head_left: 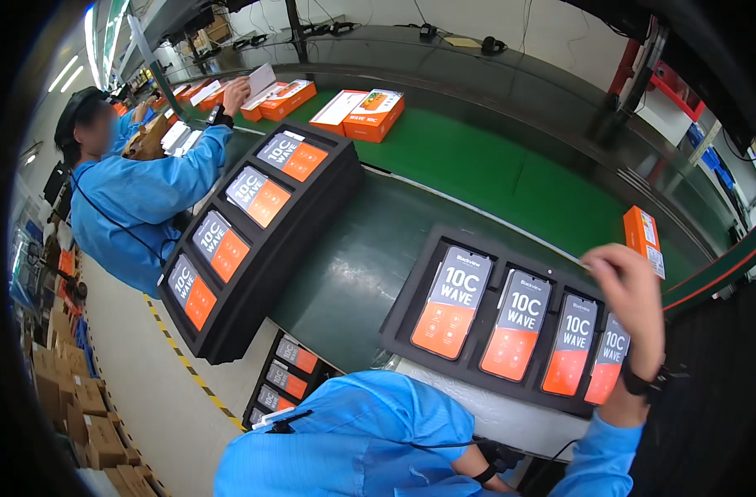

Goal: The recorder is picking electronic product boxes (Blackview 10C WAVE) from a conveyor, scanning or checking a card/sheet, and placing items into a foam tray for batching.

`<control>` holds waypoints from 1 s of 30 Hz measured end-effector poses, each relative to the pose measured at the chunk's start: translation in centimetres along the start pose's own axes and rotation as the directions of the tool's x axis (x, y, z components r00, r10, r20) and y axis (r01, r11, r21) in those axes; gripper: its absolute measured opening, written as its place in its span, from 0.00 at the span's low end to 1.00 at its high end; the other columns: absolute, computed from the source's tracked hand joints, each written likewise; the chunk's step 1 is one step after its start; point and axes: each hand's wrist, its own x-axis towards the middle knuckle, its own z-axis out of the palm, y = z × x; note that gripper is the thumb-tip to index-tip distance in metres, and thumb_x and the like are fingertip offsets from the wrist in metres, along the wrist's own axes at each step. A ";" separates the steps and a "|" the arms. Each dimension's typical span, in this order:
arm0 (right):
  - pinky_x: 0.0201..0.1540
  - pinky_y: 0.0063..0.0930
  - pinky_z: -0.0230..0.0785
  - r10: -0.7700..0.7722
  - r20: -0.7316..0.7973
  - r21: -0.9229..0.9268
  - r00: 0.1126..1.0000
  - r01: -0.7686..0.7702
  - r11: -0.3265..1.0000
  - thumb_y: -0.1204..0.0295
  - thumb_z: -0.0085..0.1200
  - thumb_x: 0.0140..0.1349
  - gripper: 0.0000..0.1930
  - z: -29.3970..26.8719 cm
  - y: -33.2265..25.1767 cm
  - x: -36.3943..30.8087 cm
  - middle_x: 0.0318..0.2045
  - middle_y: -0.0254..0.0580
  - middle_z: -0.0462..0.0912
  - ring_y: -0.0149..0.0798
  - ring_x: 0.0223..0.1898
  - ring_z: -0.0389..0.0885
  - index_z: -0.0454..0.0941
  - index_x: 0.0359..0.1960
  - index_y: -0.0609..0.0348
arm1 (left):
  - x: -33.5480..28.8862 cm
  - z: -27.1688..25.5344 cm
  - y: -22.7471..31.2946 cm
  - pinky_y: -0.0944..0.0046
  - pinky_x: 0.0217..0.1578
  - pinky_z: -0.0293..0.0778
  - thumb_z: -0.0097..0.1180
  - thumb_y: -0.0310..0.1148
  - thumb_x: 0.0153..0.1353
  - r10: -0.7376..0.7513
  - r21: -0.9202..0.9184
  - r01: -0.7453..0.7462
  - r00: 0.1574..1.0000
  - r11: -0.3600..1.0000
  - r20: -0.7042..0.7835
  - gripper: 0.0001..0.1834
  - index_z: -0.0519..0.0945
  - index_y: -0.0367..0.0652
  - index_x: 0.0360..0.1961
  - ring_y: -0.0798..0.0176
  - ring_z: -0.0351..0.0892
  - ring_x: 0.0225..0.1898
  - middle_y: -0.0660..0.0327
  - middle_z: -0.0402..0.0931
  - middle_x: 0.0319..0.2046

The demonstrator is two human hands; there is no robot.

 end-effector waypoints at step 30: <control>0.44 0.35 0.69 -0.142 -0.199 -0.017 0.970 0.142 0.990 0.72 0.53 0.56 0.05 12.1 3.3 0.5 0.30 0.37 0.81 0.43 0.37 0.79 0.82 0.30 0.55 | -29.3 -13.8 19.3 0.65 0.57 0.66 0.46 0.34 0.68 -0.275 -0.167 -0.345 -0.293 0.924 -0.916 0.26 0.62 0.28 0.63 0.65 0.72 0.55 0.51 0.71 0.56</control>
